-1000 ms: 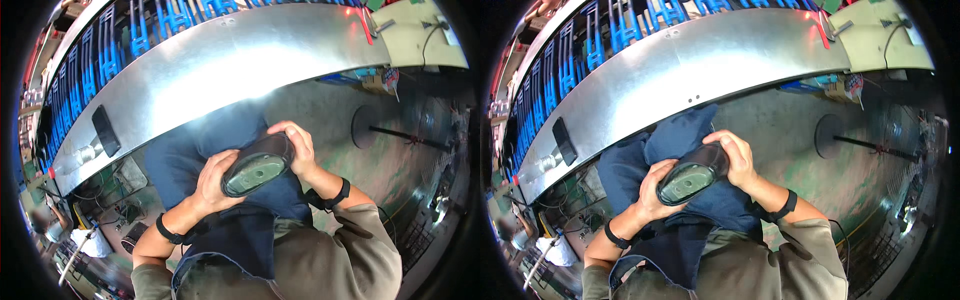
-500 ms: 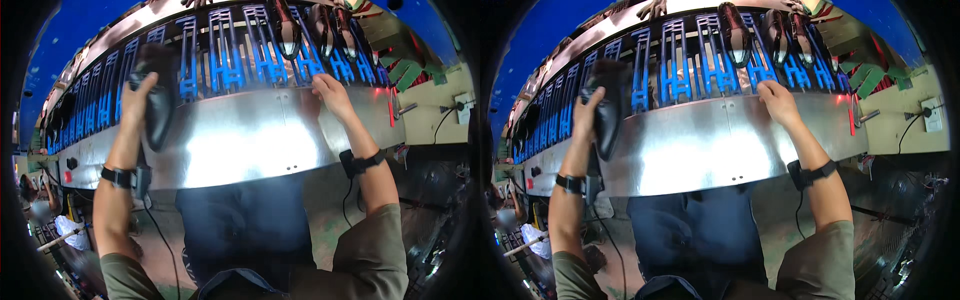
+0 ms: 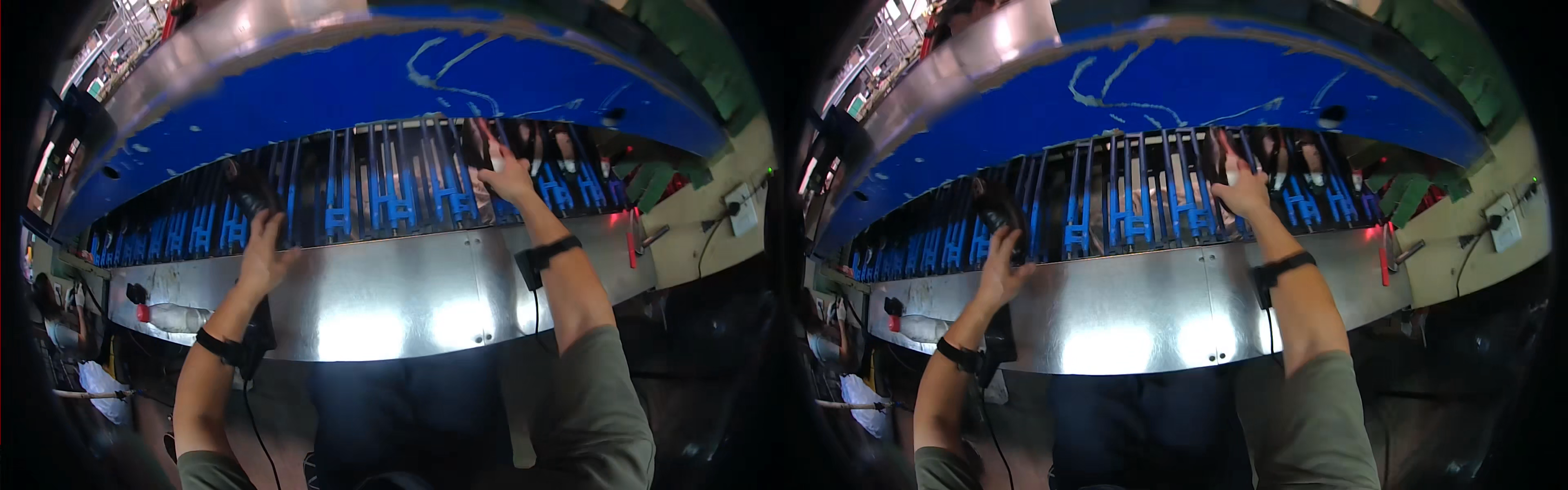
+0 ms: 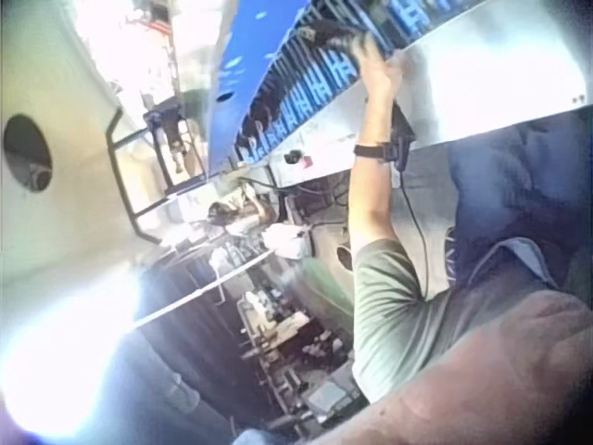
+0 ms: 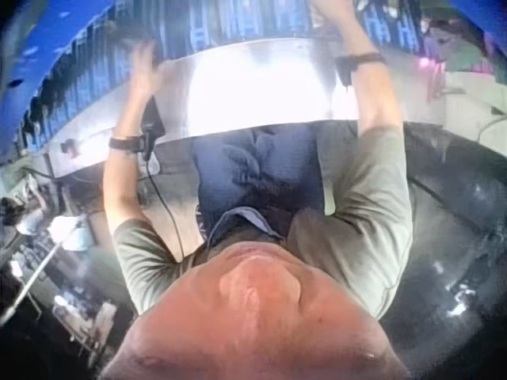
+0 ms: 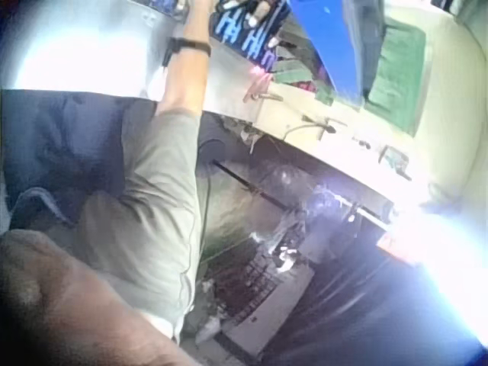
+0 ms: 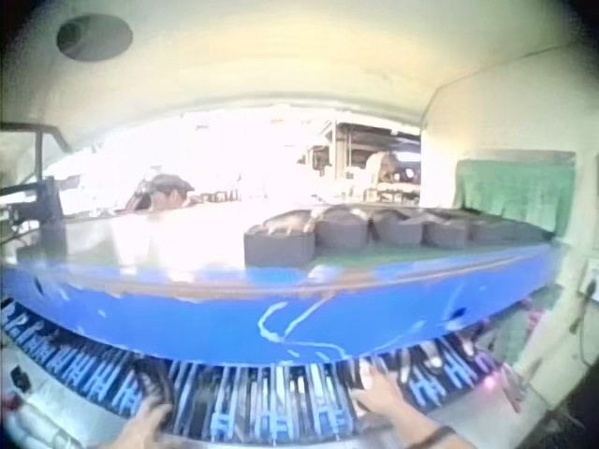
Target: Inspecting black leather shoes and placing them onto a conveyor belt.
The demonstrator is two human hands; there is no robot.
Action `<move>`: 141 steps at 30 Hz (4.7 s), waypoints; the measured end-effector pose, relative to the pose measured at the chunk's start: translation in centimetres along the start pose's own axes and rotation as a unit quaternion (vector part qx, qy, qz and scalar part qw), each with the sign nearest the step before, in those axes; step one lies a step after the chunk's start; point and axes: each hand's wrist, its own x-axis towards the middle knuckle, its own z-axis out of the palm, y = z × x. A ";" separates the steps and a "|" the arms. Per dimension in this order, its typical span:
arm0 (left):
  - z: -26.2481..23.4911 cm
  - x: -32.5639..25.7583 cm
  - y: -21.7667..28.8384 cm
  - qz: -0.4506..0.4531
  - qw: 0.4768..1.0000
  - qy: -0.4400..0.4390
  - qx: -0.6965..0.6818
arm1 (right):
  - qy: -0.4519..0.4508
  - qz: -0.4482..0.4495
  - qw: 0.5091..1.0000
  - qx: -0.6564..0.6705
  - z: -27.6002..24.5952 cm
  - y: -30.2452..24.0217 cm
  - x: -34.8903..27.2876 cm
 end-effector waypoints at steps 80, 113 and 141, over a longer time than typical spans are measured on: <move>-7.6 -26.6 29.6 -0.067 0.497 -0.057 -0.863 | -0.474 -0.088 0.638 0.601 -13.5 -1.8 -51.2; -8.1 -27.3 32.5 0.026 0.750 -0.023 -0.661 | -0.384 -0.078 0.691 0.608 -12.2 -0.4 -52.2; -9.0 -28.5 34.6 0.182 0.922 0.080 -0.332 | -0.439 -0.064 0.637 0.630 -13.1 1.9 -52.1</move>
